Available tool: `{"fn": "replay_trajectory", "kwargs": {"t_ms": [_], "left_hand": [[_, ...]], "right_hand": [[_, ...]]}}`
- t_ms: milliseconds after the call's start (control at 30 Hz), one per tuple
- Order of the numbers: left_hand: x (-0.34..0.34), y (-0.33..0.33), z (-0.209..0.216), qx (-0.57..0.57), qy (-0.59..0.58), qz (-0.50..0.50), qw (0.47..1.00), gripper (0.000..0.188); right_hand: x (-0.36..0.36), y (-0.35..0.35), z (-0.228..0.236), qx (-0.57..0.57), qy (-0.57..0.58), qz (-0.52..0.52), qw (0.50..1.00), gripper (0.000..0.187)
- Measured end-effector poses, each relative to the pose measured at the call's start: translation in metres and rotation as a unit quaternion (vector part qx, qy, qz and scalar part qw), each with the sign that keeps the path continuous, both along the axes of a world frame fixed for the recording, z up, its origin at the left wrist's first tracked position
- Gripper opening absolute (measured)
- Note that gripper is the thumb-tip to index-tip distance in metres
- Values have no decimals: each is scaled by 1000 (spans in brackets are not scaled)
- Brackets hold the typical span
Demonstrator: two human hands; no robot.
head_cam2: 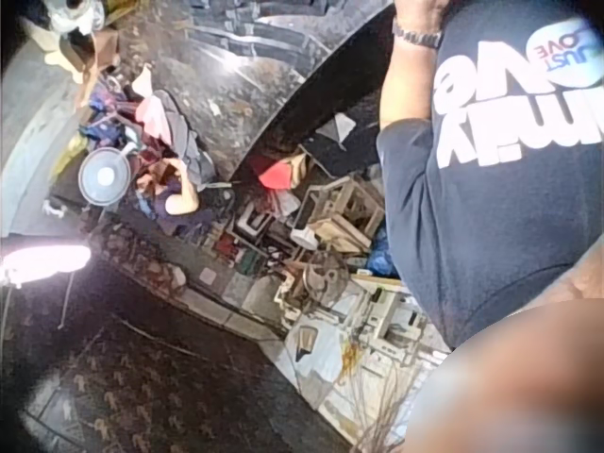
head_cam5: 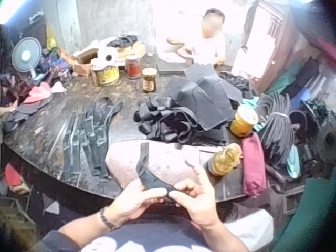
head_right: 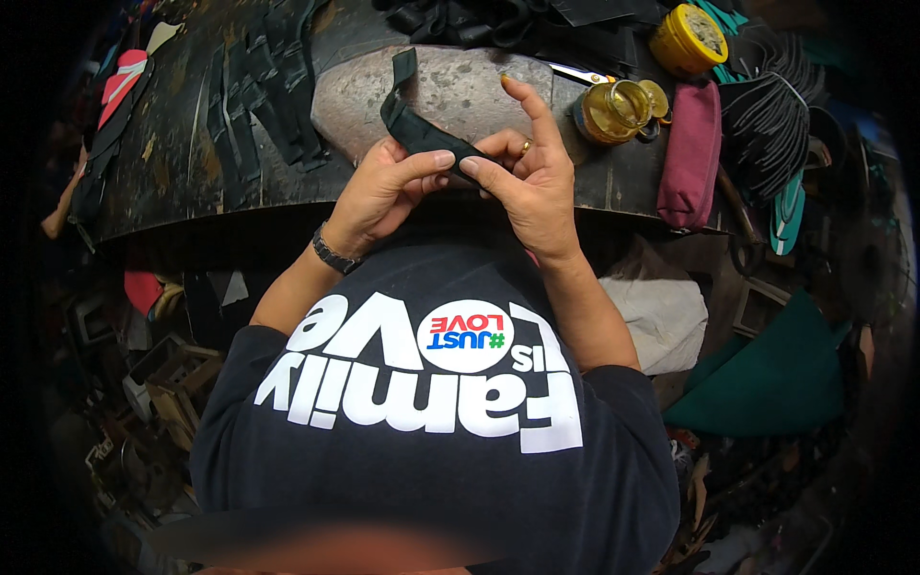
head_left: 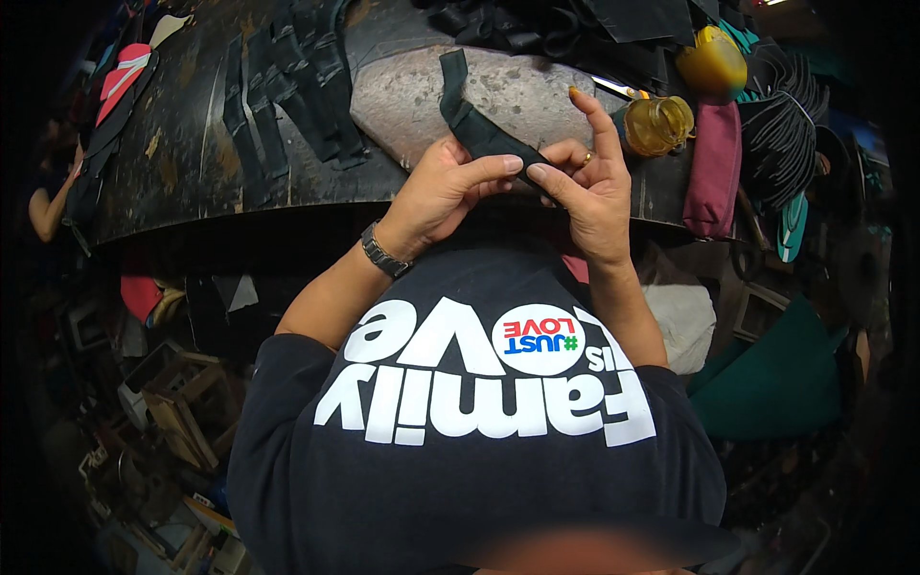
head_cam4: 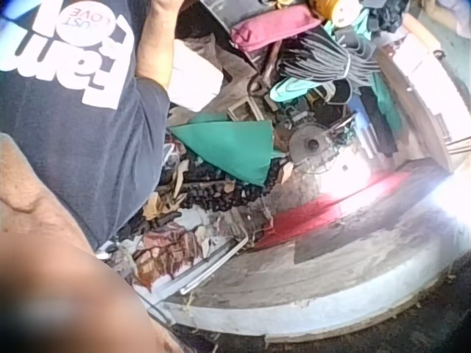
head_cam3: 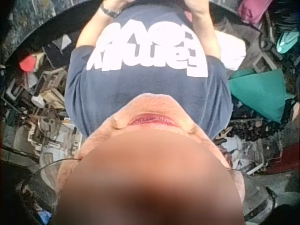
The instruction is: The person repeatedly picks up black leather straps from a workbench, turns them over, and examines them by hand. The person places each strap back on the table after inspection. No tools are used.
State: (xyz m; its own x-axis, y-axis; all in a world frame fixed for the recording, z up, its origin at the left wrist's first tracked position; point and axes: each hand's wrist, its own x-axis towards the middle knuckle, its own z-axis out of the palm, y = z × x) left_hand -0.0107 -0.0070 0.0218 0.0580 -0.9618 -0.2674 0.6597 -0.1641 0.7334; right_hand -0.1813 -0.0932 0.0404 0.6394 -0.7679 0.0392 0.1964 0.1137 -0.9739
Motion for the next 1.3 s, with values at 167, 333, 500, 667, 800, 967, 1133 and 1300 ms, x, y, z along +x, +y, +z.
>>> {"fn": "replay_trajectory", "kwargs": {"t_ms": [167,333,500,667,800,967,1133,1300], "left_hand": [[0,0,-4,-15,35,17,999,45],[-3,-1,-6,-34,61,44,997,55],[-3,0,-6,-51,26,50,997,60],[-6,1,-6,-63,-13,71,995,56],[-8,1,-6,-66,-24,91,993,52],[-5,1,-7,-50,-21,78,995,51],[-5,2,-6,-41,20,80,996,48],[-1,5,-8,-49,33,68,996,51]], "right_hand": [[-1,2,-5,-2,-22,-22,1000,82],[0,4,-17,-15,-10,-51,999,64],[-2,3,-20,-149,65,-61,985,29],[-1,3,-18,-167,66,-66,981,22],[1,2,-16,-190,69,-60,978,24],[3,0,-14,-232,68,-74,967,22],[3,-5,-16,-407,122,-112,898,28],[2,-8,-18,-612,173,-145,758,38]]}}
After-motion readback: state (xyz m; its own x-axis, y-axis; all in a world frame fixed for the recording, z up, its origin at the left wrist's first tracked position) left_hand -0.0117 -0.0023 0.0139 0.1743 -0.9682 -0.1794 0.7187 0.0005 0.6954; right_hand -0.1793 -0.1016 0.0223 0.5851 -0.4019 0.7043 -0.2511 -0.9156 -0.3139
